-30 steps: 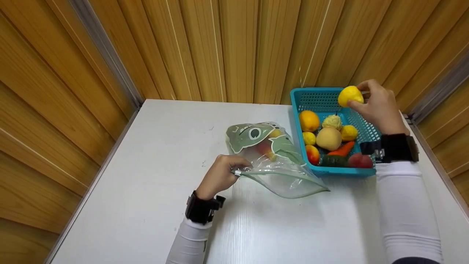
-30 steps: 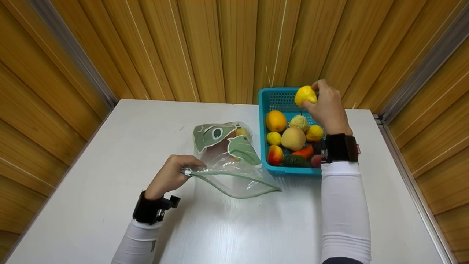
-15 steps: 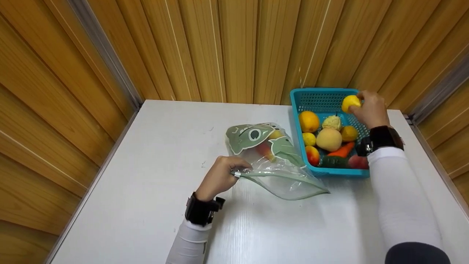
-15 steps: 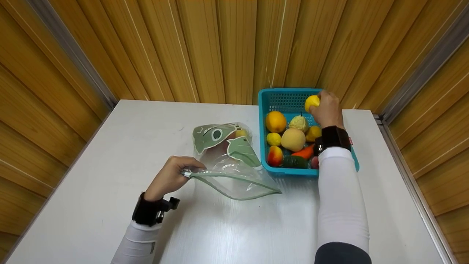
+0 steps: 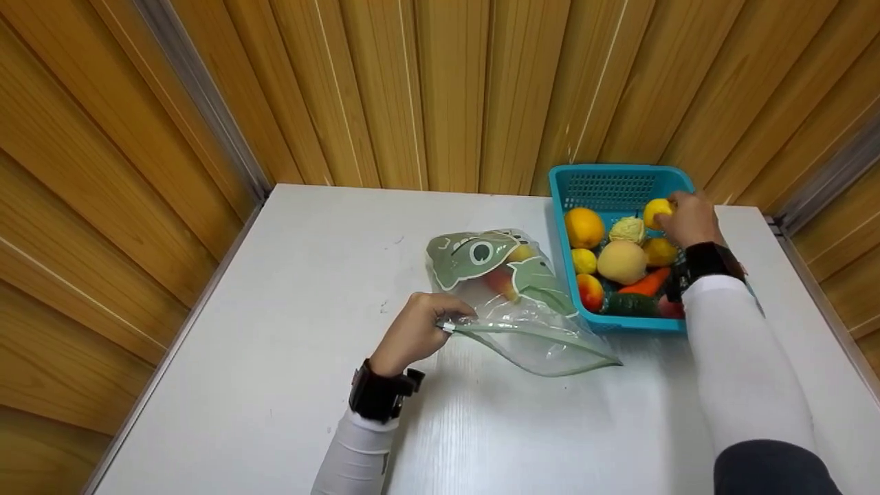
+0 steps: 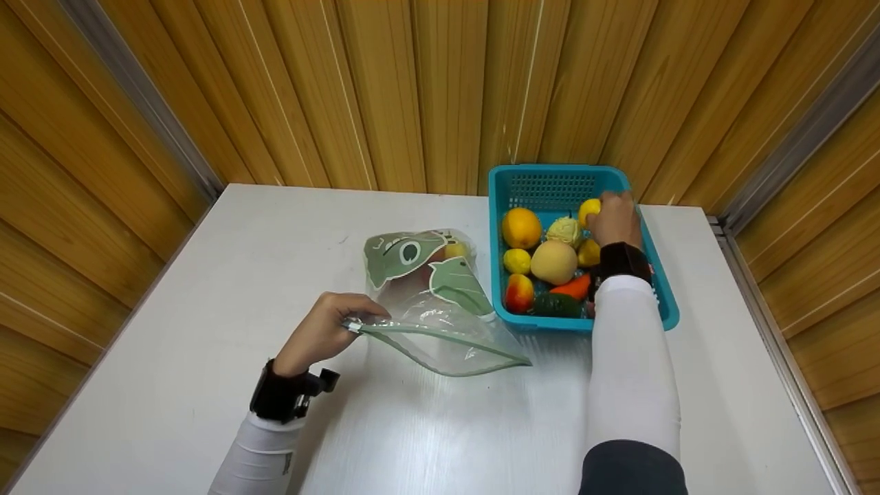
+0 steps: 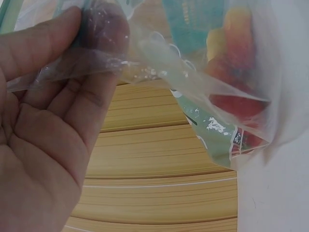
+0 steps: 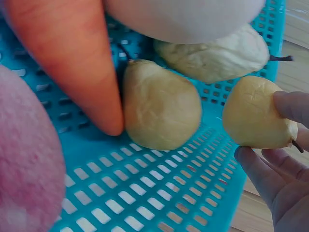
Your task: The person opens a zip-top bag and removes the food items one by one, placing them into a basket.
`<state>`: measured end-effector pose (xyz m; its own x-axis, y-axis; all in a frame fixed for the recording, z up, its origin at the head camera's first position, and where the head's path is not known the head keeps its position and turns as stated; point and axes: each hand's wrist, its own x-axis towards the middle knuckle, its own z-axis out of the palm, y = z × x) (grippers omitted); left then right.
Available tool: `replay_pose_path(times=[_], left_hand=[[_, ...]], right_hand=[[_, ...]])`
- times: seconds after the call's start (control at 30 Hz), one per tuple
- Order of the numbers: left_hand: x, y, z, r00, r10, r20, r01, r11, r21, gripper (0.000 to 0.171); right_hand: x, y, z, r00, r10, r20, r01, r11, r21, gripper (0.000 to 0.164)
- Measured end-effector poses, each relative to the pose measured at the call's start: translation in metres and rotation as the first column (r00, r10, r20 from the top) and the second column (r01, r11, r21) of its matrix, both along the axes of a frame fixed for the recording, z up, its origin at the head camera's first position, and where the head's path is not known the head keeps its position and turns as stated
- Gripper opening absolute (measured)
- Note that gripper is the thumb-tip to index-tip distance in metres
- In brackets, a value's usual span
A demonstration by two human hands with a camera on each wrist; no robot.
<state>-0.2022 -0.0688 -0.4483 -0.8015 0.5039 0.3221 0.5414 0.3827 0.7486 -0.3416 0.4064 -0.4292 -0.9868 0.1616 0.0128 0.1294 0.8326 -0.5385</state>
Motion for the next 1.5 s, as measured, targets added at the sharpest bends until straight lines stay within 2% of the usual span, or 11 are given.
replay_pose_path(times=[0.3,0.6,0.8,0.9,1.07,1.17,1.23,1.33,1.5], left_hand=[[0.000,0.002,0.004,1.000,-0.005,-0.015,0.005,1.000,-0.015,0.036],[0.001,0.001,0.002,1.000,-0.011,-0.023,0.011,1.000,-0.010,0.032],[0.002,0.001,0.001,1.000,-0.010,-0.016,0.010,1.000,-0.008,0.034],[0.002,0.001,0.000,1.000,-0.009,-0.014,0.009,1.000,-0.007,0.034],[0.002,0.001,0.000,1.000,-0.008,-0.017,0.008,1.000,-0.006,0.036],[0.001,0.001,0.001,1.000,-0.010,-0.017,0.010,1.000,-0.006,0.035],[0.001,0.001,0.001,1.000,-0.010,-0.018,0.010,1.000,-0.009,0.034],[0.002,0.001,0.001,1.000,-0.009,-0.023,0.008,1.000,-0.012,0.034],[0.002,0.001,0.000,1.000,-0.003,-0.023,0.003,1.000,-0.007,0.033]], right_hand=[[0.004,0.004,-0.002,0.998,-0.038,0.048,0.038,0.999,0.000,0.055],[0.008,0.008,0.002,0.992,0.002,0.128,-0.006,1.000,0.030,0.058],[0.011,0.006,0.016,0.987,0.017,0.163,-0.019,1.000,0.011,0.060],[0.015,0.002,0.028,0.988,0.042,0.146,-0.043,0.999,0.000,0.059],[0.027,-0.012,0.050,0.995,0.082,0.050,-0.082,0.997,-0.003,0.058],[0.036,-0.025,0.062,0.993,0.106,-0.051,-0.105,0.994,0.006,0.055],[0.043,-0.036,0.069,0.983,0.124,-0.134,-0.123,0.992,0.012,0.052],[0.056,-0.053,0.079,0.951,0.154,-0.267,-0.153,0.988,0.025,0.046],[0.082,-0.086,0.089,0.875,0.206,-0.438,-0.203,0.978,0.053,0.041]])
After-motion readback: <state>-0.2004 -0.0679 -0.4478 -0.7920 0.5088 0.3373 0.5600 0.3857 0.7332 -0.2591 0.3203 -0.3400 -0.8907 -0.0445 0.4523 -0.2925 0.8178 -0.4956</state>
